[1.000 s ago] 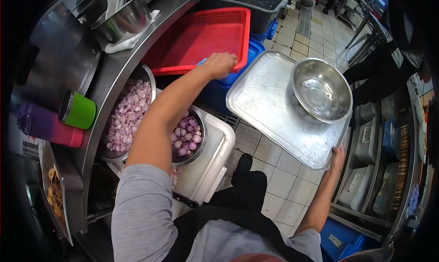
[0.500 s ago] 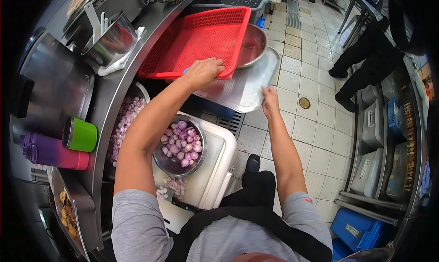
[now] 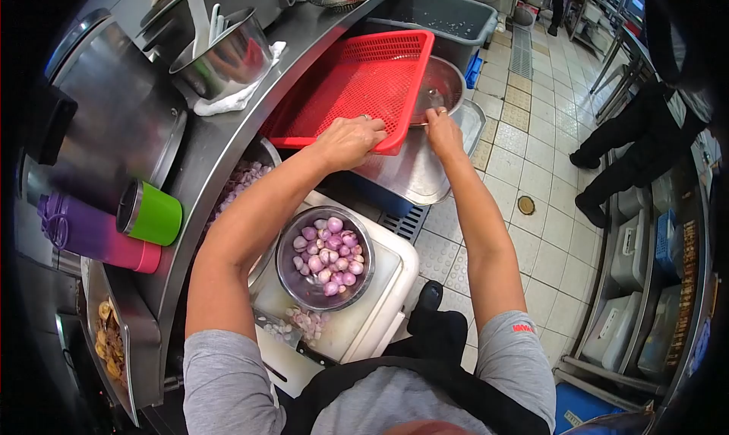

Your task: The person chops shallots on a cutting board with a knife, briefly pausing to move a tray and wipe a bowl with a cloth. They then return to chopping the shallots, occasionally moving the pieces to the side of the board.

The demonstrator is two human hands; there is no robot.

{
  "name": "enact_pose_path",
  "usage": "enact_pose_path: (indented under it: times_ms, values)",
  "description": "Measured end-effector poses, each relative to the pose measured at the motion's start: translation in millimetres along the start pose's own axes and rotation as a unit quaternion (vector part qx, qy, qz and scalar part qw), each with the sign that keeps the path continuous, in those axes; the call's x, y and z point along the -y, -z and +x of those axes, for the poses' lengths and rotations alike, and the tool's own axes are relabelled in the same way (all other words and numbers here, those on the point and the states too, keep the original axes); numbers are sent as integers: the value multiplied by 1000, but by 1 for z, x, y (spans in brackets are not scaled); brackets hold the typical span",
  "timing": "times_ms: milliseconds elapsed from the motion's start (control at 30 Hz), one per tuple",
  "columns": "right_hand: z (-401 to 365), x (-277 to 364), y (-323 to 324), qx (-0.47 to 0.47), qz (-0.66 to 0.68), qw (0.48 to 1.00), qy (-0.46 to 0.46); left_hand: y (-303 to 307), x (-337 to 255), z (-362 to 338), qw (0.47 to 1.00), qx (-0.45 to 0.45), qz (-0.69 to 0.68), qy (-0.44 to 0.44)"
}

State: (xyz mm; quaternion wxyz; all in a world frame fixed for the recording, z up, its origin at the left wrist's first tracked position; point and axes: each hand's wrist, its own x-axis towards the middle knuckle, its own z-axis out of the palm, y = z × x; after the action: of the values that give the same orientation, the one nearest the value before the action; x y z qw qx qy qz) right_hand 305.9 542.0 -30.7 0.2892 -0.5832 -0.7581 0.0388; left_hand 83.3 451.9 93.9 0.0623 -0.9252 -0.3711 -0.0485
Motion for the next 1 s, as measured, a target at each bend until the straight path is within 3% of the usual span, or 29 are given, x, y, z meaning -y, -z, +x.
enact_pose_path:
  times_ms: [200, 333, 400, 500, 600, 767, 867, 1000]
  values:
    - [6, -17, 83, -72, -74, 986, 129, 7, 1, 6, 998, -53, -29, 5]
    - [-11, -30, 186, -75, -150, 983, 79, 5, -15, 11, 997, -67, -27, -6]
    - [-18, -26, 227, -111, -213, 970, 35, 0, -32, 11, 999, -26, -23, -31]
    - [-14, -24, 259, -143, -247, 956, 69, -24, -54, 16, 996, 17, -10, -83]
    - [10, -8, 258, -199, -199, 950, 134, -49, -60, 22, 991, 62, 4, -115]
    - [90, 46, 229, -312, -70, 914, 251, -66, -57, 33, 992, 20, -4, -128]
    - [154, 84, 205, -306, -25, 930, 199, -37, -62, 32, 991, 66, -26, -115]
    - [210, 134, 181, -329, -3, 914, 237, 15, -65, 2, 993, 0, -83, -79]
